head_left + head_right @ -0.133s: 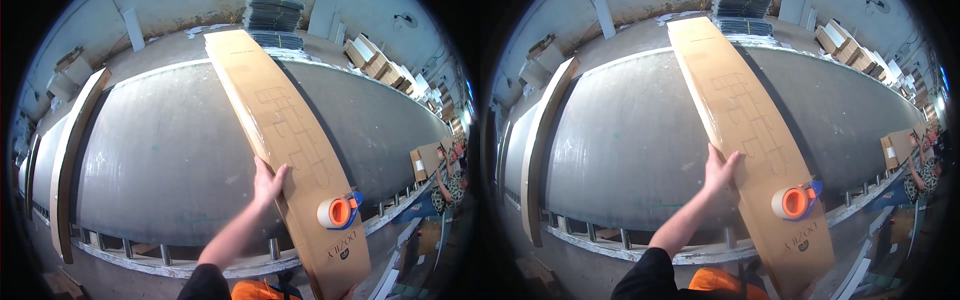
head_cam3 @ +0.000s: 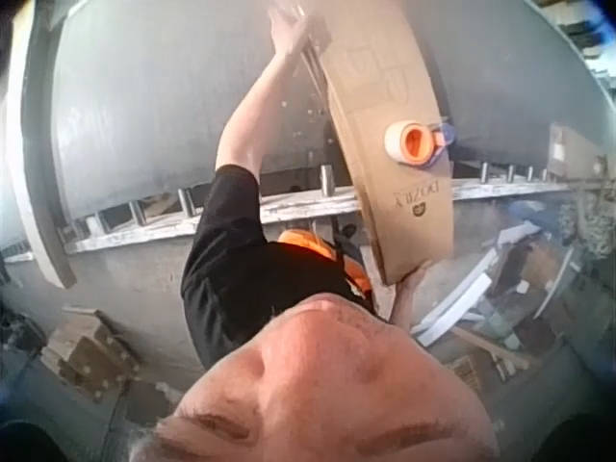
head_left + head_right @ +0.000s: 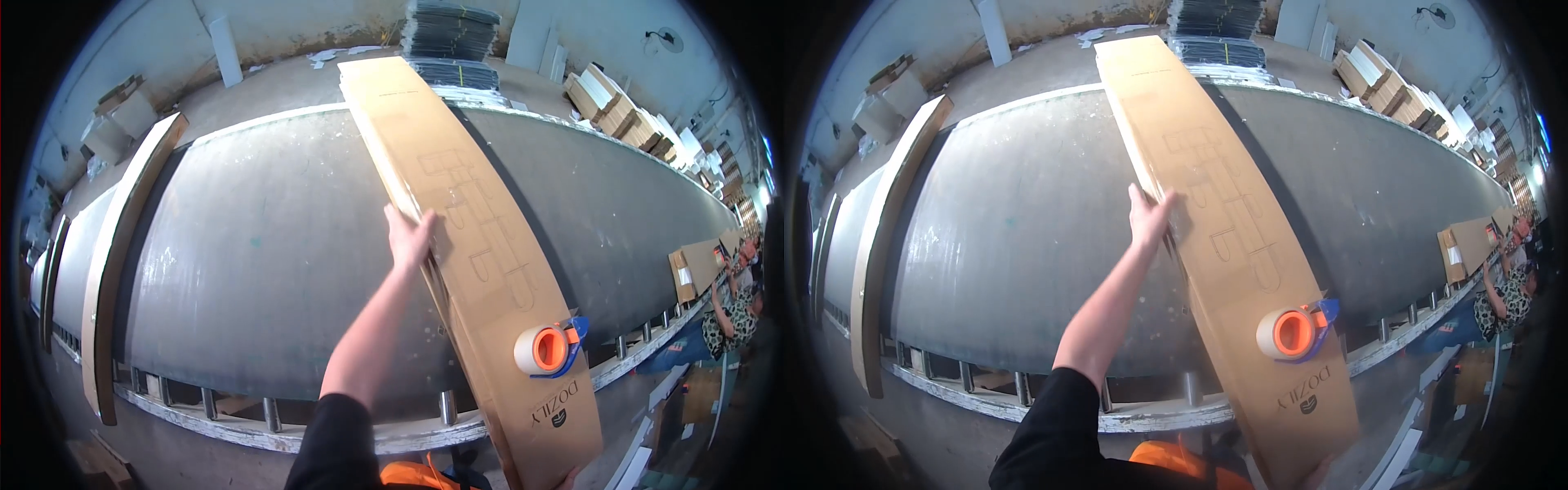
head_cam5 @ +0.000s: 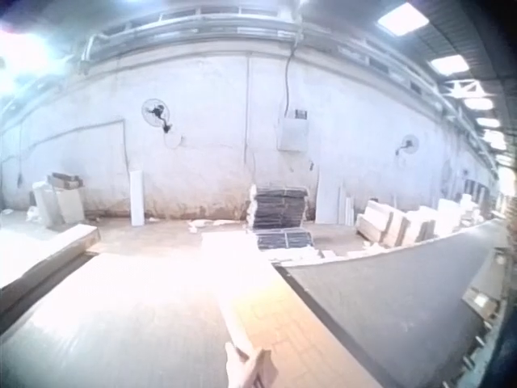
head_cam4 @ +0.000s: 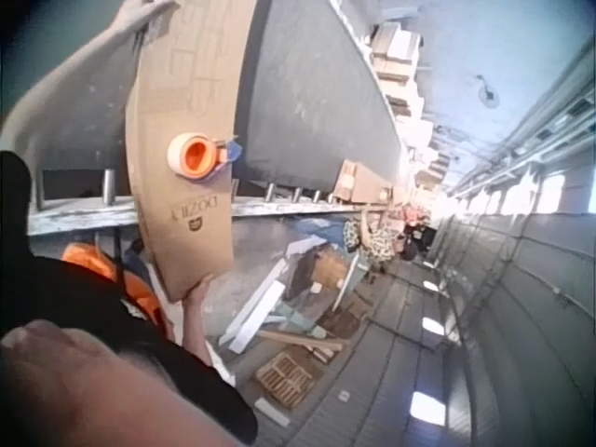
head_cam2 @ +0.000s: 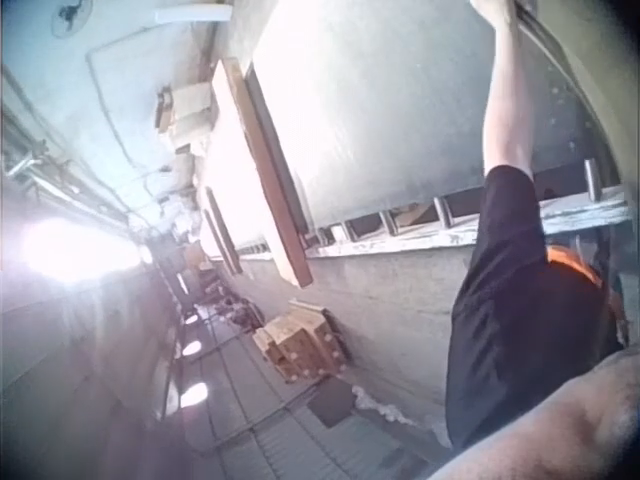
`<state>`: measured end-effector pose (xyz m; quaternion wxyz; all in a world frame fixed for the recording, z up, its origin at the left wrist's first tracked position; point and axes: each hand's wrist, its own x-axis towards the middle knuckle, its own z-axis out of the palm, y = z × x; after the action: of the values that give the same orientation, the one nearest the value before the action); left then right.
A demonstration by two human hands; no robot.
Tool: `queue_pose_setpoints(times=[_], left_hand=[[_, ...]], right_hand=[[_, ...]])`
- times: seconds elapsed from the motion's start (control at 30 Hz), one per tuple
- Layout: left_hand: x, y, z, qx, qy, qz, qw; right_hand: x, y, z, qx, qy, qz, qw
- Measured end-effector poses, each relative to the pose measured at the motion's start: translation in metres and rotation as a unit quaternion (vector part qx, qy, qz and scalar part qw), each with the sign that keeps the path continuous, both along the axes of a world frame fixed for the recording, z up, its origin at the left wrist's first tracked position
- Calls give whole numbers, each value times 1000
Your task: The person tapes the edges of long cardboard boxes using a tape dispenser and places white foam pieces inside the open boxes on a long table.
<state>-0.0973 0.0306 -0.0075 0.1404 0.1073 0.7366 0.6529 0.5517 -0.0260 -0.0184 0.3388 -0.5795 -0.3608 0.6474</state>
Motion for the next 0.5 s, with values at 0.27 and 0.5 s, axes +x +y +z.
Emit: queue_pose_setpoints(times=[0.27,0.5], left_hand=[[111,-36,-6,-117,113,3,987],[197,-81,-8,-96,117,-87,985]], right_hand=[[-4,-33,41,-39,-8,-94,995],[25,-20,-2,70,6,31,997]])
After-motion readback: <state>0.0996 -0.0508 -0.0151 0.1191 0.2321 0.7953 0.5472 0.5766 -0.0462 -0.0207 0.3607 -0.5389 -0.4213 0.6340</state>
